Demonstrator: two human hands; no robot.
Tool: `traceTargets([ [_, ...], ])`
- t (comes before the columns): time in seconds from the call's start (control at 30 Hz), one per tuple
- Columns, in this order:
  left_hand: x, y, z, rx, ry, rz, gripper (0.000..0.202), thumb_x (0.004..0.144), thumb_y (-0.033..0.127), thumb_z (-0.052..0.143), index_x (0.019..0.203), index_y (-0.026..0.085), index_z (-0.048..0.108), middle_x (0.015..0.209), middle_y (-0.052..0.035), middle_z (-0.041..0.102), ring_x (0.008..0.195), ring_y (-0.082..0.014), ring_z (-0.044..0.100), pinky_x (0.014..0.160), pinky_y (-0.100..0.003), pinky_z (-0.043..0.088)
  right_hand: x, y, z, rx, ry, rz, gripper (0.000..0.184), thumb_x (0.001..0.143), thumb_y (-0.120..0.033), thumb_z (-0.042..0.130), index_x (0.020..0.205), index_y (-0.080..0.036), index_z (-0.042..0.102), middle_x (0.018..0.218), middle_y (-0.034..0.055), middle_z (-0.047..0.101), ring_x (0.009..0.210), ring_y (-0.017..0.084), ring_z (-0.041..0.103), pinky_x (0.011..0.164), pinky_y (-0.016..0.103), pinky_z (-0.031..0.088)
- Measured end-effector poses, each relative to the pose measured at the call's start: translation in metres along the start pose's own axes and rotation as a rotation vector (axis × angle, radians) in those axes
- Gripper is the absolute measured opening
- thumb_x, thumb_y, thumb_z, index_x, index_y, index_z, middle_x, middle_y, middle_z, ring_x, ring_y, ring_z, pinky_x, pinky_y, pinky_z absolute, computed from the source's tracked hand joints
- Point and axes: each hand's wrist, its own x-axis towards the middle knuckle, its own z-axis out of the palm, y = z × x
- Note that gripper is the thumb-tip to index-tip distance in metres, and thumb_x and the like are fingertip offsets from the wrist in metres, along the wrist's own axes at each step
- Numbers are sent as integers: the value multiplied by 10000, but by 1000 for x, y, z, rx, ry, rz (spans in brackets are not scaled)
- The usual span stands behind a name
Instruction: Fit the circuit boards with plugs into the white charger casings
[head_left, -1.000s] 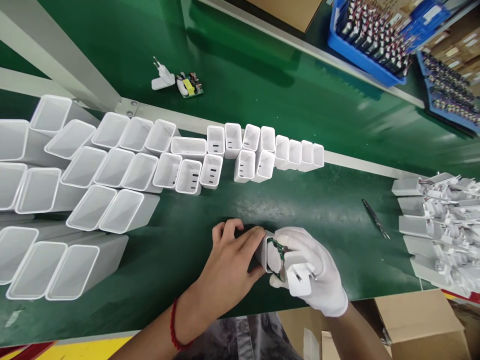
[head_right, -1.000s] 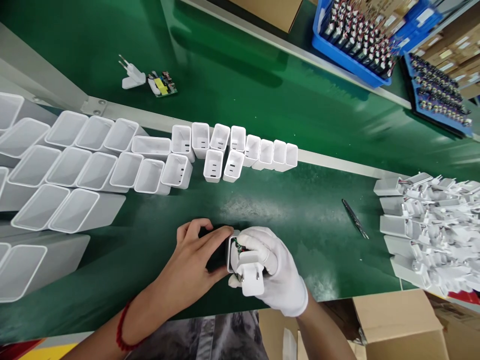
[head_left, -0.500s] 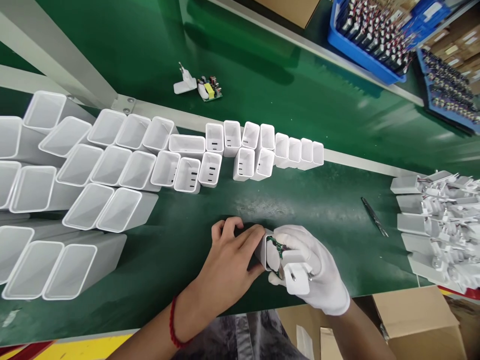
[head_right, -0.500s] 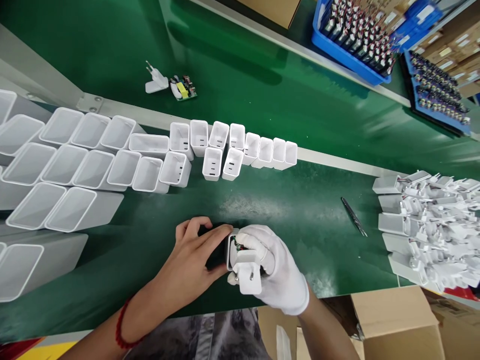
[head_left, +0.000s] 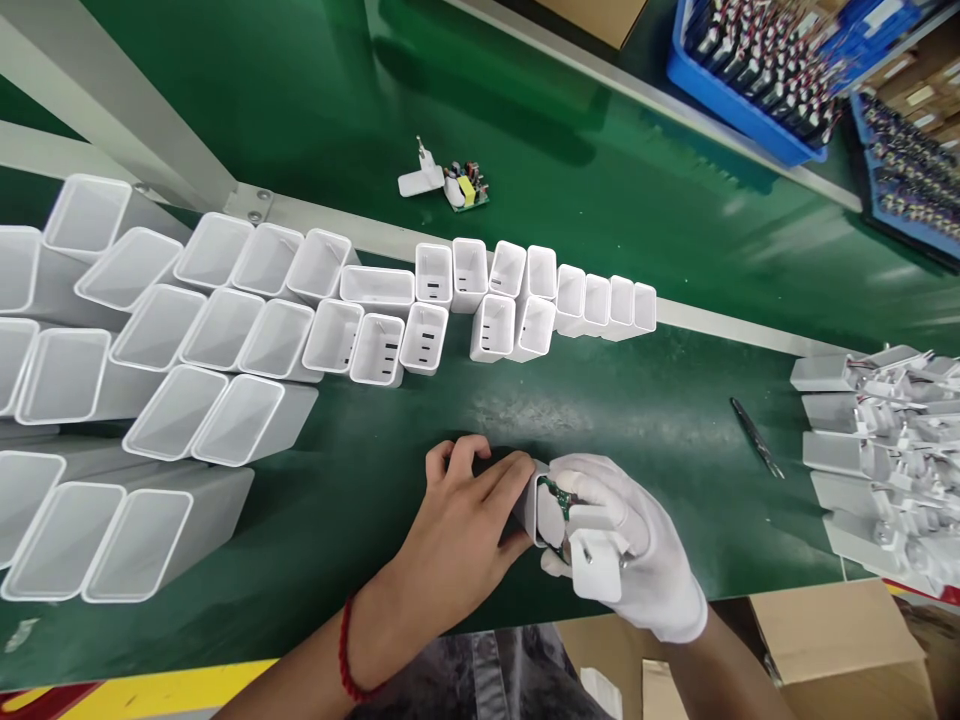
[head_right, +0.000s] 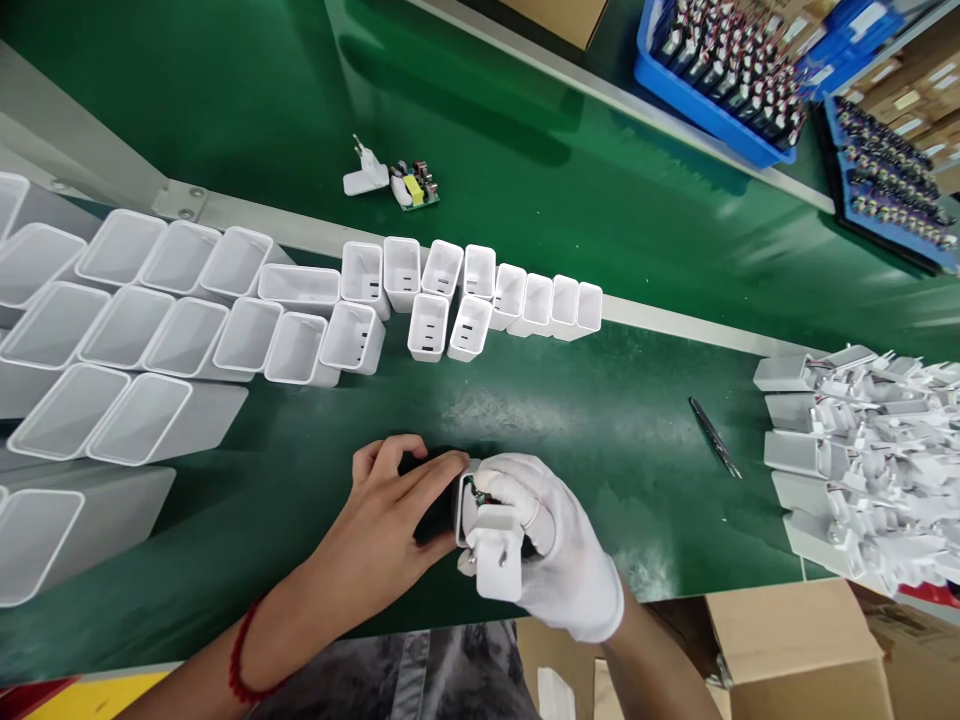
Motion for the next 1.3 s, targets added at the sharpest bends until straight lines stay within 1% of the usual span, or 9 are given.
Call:
traceTargets([
  [0.33,-1,0,1,2,14,0,446,818,88,677,1214,224,525,1231,13,686,1098,-311,408,917,-477,276,-9,-4,10,149,65,291,638,788,-334,849,1333,-302,518,1233,85,579,990,210,676,910,326,590],
  [0.43,-1,0,1,8,25,-2,430,815,91,690,1196,221,535,1203,18,695,1080,-305,416,909,-473,281,-8,-1,13,101,51,241,545,855,-399,786,1330,-294,541,1280,102,548,1076,229,658,937,348,583],
  [0.57,0,0,5,20,87,2,388,822,160,749,1159,217,564,1156,19,710,1036,-287,448,898,-460,297,-23,4,20,-74,174,141,843,824,-675,696,1487,-232,424,1349,165,510,1185,315,597,958,459,570],
  [0.67,1,4,11,63,169,1,432,776,214,824,1137,203,587,1136,5,718,1001,-275,479,896,-456,310,-44,3,32,-315,450,60,570,934,-364,697,1452,-275,476,1148,97,610,1000,242,647,840,400,596],
  [0.77,-1,9,18,131,225,7,430,782,237,825,1140,162,599,1102,-33,726,1007,-289,500,899,-471,320,-58,2,48,-498,435,-62,625,912,-132,669,1474,-296,451,1168,104,614,1019,254,640,805,401,600],
  [0.93,-5,16,27,239,236,75,401,785,158,774,1145,114,604,1119,-85,715,1019,-313,516,899,-484,348,-56,13,65,-726,548,-167,677,910,-125,667,1520,-226,389,1277,153,611,1102,307,654,884,437,618],
  [1.1,-2,19,28,270,204,59,327,798,87,662,1120,105,611,1035,-89,719,998,-310,537,893,-503,399,-47,21,68,-791,480,-254,579,973,-118,567,1523,-164,390,1240,156,658,1150,265,652,931,370,607],
  [1.2,-4,17,22,294,93,68,441,798,86,645,1234,99,582,1121,-107,709,1038,-315,557,911,-507,439,-42,24,65,-764,467,-257,578,1003,-145,526,1550,-151,340,1302,182,628,1199,265,628,949,362,598],
  [1.3,-23,10,22,311,55,125,568,818,198,676,1364,136,534,1211,-108,698,1108,-344,577,911,-506,488,-39,31,50,-773,442,-227,560,1019,-153,487,1557,-182,332,1245,181,660,1095,274,680,832,365,634],
])
